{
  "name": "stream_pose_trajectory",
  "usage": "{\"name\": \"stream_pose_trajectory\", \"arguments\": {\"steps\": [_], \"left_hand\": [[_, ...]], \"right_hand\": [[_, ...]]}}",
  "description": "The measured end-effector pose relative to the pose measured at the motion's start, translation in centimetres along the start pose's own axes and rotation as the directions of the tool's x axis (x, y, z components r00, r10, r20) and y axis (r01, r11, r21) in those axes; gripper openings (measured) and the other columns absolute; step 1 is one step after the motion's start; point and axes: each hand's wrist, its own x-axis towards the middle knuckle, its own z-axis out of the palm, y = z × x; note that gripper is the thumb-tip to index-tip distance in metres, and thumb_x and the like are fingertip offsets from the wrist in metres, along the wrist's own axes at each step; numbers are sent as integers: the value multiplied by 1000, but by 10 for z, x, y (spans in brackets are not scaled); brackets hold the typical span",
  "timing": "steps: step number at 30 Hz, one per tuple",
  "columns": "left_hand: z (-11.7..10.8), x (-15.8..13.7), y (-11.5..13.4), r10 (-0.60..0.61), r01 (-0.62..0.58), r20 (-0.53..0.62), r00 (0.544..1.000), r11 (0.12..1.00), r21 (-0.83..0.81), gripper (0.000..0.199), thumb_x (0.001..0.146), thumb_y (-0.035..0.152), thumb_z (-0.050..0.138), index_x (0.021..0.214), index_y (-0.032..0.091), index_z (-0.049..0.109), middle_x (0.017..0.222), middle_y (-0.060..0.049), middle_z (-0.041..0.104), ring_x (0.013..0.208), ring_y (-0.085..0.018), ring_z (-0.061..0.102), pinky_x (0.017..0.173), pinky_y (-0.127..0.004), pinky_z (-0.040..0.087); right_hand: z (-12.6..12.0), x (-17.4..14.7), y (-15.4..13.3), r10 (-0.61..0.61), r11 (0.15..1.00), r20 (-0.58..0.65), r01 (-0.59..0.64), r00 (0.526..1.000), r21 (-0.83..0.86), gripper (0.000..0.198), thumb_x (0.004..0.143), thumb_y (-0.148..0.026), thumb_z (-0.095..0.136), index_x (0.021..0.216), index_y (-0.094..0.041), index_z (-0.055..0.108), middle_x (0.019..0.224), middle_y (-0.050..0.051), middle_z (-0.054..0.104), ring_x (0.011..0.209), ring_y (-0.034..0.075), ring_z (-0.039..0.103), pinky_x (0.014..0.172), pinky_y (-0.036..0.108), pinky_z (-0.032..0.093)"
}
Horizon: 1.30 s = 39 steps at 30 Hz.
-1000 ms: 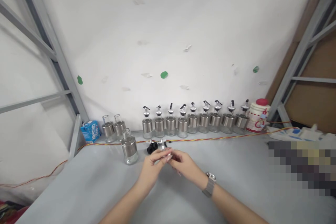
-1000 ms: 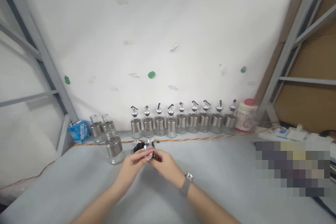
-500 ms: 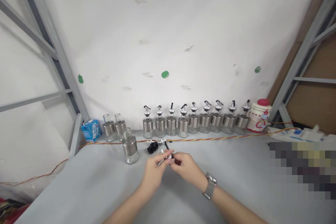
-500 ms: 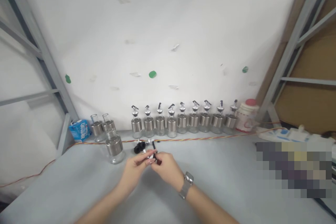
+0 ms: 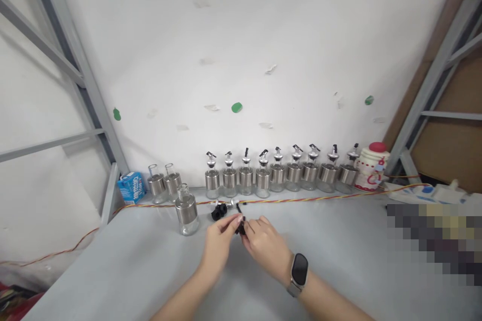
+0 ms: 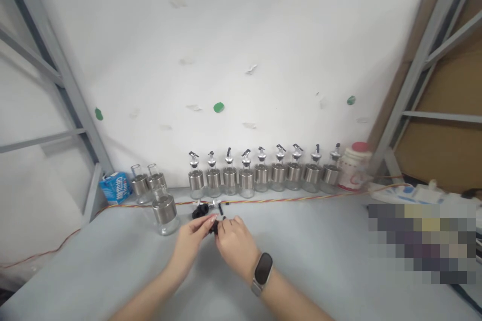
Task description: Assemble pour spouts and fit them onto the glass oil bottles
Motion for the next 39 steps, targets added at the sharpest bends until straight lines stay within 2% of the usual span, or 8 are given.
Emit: {"name": "stream_pose_trajectory", "arguments": {"steps": [4, 8, 14, 18, 25, 31, 34, 39], "left_hand": [[-7, 3, 2, -122, 127, 80, 989, 990, -62, 38, 66, 41, 61, 92, 14, 66, 92, -8, 67, 90, -23, 58, 82, -36, 45], [-9, 3, 4, -132, 159, 173, 976, 976, -150, 40, 68, 41, 61, 97, 14, 64, 96, -9, 65, 92, -22, 57, 82, -35, 45], [-1, -2, 2, -8, 49, 221, 975, 982, -183, 55, 59, 28, 71, 110, 17, 55, 98, -6, 61, 93, -20, 54, 82, -31, 45], [-2, -5, 8, 52, -26, 177, 983, 989, -148, 43, 65, 32, 65, 105, 19, 55, 85, -3, 61, 84, -17, 56, 75, -28, 47], [-6, -4, 15, 92, -76, 93, 991, 984, -160, 30, 75, 40, 51, 93, 17, 51, 69, 0, 58, 67, -15, 59, 69, -33, 50], [-11, 1, 12, 111, -98, 139, 984, 990, -97, 23, 75, 39, 51, 83, 17, 49, 57, 6, 49, 43, -9, 52, 49, -25, 49], [-13, 0, 15, 105, -86, 162, 981, 989, -118, 22, 75, 38, 51, 81, 18, 49, 56, 8, 46, 33, -5, 47, 48, -26, 49], [-13, -2, 18, 92, -55, 178, 980, 977, -204, 23, 75, 38, 51, 84, 17, 52, 56, 8, 46, 33, -5, 46, 53, -27, 50]], "right_hand": [[-6, 0, 8, 52, 984, 76, -65, 996, 168, 7, 77, -14, 54, 83, -13, 58, 73, 4, 61, 67, 17, 55, 68, 31, 37], [-11, 0, 17, 35, 958, 133, -71, 990, 277, 7, 81, -20, 52, 84, -14, 55, 77, 4, 63, 69, 16, 56, 68, 29, 37], [-15, 1, 13, 60, 937, 112, -95, 992, 336, 15, 83, -12, 41, 73, -16, 49, 68, 2, 61, 59, 15, 53, 63, 28, 35], [-25, 3, 13, 59, 894, 116, -104, 992, 435, 3, 83, -18, 47, 82, -17, 50, 76, 2, 63, 63, 14, 54, 66, 28, 35], [-35, 3, 12, 76, 887, 154, -138, 985, 441, 14, 81, -23, 51, 94, -20, 51, 71, 1, 62, 66, 16, 56, 67, 28, 36], [-32, 2, 12, 145, 888, 110, -178, 983, 425, 13, 82, -24, 48, 93, -19, 51, 61, -1, 58, 61, 15, 54, 65, 27, 37], [-30, 2, 13, 175, 876, 118, -209, 978, 434, 12, 81, -23, 47, 92, -19, 51, 58, -2, 56, 60, 14, 52, 64, 26, 36], [-30, 3, 13, 267, 743, 168, -314, 949, 591, 12, 83, -28, 44, 87, -19, 50, 55, -4, 51, 55, 12, 48, 60, 25, 37]]}}
